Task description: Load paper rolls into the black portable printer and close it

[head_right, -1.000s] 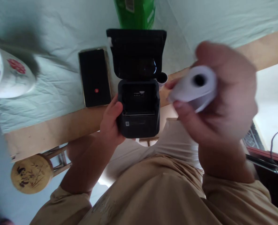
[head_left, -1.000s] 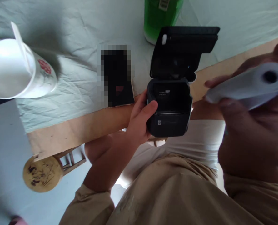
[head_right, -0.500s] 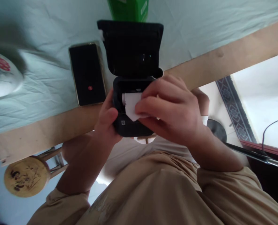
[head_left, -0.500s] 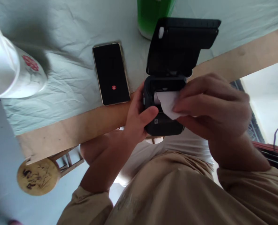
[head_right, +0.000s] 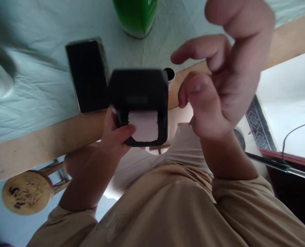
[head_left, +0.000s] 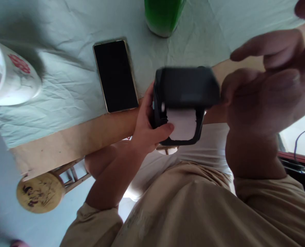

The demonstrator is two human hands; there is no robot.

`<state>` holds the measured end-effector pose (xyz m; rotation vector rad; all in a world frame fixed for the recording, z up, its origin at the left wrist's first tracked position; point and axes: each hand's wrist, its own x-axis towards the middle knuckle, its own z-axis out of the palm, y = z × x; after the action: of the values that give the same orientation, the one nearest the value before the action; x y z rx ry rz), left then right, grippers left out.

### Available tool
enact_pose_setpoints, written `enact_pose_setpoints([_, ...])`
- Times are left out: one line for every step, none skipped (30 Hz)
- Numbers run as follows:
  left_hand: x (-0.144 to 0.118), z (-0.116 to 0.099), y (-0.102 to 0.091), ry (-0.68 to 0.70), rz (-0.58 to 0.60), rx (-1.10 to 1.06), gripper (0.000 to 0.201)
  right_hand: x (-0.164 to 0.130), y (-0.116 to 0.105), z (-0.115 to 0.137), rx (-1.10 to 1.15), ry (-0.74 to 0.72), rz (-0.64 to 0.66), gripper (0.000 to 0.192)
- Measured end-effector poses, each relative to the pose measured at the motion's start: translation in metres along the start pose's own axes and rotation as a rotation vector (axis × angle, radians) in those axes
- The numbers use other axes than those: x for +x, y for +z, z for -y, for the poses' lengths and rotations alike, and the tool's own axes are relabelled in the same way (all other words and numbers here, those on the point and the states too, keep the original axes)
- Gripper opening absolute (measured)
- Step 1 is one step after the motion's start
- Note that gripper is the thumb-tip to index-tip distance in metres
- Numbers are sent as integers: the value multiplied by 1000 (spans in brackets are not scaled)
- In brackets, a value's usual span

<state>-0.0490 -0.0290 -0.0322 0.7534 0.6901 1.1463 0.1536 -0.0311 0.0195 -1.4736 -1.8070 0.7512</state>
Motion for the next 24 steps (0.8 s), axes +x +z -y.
enact_pose_setpoints([0, 0, 1, -6, -3, 3, 84, -3, 4, 2, 38, 21, 3, 56])
enact_pose_setpoints([0, 0, 1, -3, -3, 2, 84, -6, 6, 4, 67, 38, 4, 57])
enact_pose_setpoints([0, -1, 2, 0, 1, -3, 83, -8, 8, 7, 92, 52, 6, 59])
enact_pose_setpoints([0, -2, 3, 0, 7, -13, 82, -10, 7, 9, 121, 63, 11, 61])
enact_pose_setpoints([1, -3, 3, 3, 12, -26, 79, -12, 6, 11, 154, 71, 18, 63])
enact_pose_setpoints([0, -4, 4, 0, 22, -37, 76, -14, 5, 13, 187, 75, 23, 64])
enact_pose_setpoints([0, -5, 5, -6, 31, -43, 73, -16, 3, 15, 219, 78, 32, 65])
enact_pose_setpoints([-1, -7, 6, -20, 44, -41, 70, -17, 2, 17, 250, 78, 45, 66])
enact_pose_setpoints([-2, -8, 6, -33, 54, -34, 67, -19, 1, 19, 271, 76, 59, 69])
enact_pose_setpoints([-2, -9, 6, -47, 66, -27, 63, -21, 1, 21, 278, 73, 70, 71])
enact_pose_setpoints([-4, -10, 5, -65, 78, -23, 59, -22, 2, 23, 280, 71, 82, 73])
enact_pose_setpoints([-5, -10, 4, -84, 85, -20, 55, -24, 3, 25, 285, 70, 88, 74])
enact_pose_setpoints([-5, -10, 3, -97, 89, -20, 52, -25, 5, 26, 288, 74, 89, 73])
enact_pose_setpoints([-6, -9, 1, -104, 93, -22, 52, -25, 7, 27, 289, 75, 81, 71])
enact_pose_setpoints([-7, -8, 0, -107, 95, -22, 53, -26, 9, 27, 289, 76, 73, 69])
enact_pose_setpoints([-7, -7, -1, -105, 98, -18, 55, -26, 10, 26, 288, 72, 67, 68])
enact_pose_setpoints([-7, -7, -1, -93, 99, -13, 57, -26, 11, 25, 282, 63, 62, 68])
enact_pose_setpoints([-7, -6, -1, -82, 103, -12, 59, -26, 12, 23, 272, 48, 58, 69])
enact_pose_setpoints([-6, -6, 0, -74, 105, -17, 61, -27, 13, 20, 261, 29, 57, 71])
enact_pose_setpoints([-6, -6, 2, -70, 100, -31, 61, -27, 12, 18, 248, 11, 52, 71])
enact_pose_setpoints([-5, -7, 5, -74, 90, -57, 58, -28, 12, 15, 233, -4, 39, 72])
enact_pose_setpoints([-4, -7, 8, -83, 69, -89, 53, -28, 12, 13, 222, -21, 14, 72])
enact_pose_setpoints([-3, -8, 10, -101, 37, -116, 48, -29, 11, 11, 210, -34, -19, 72])
enact_pose_setpoints([-2, -9, 13, -119, -11, -133, 44, -29, 11, 10, 195, -45, -49, 71])
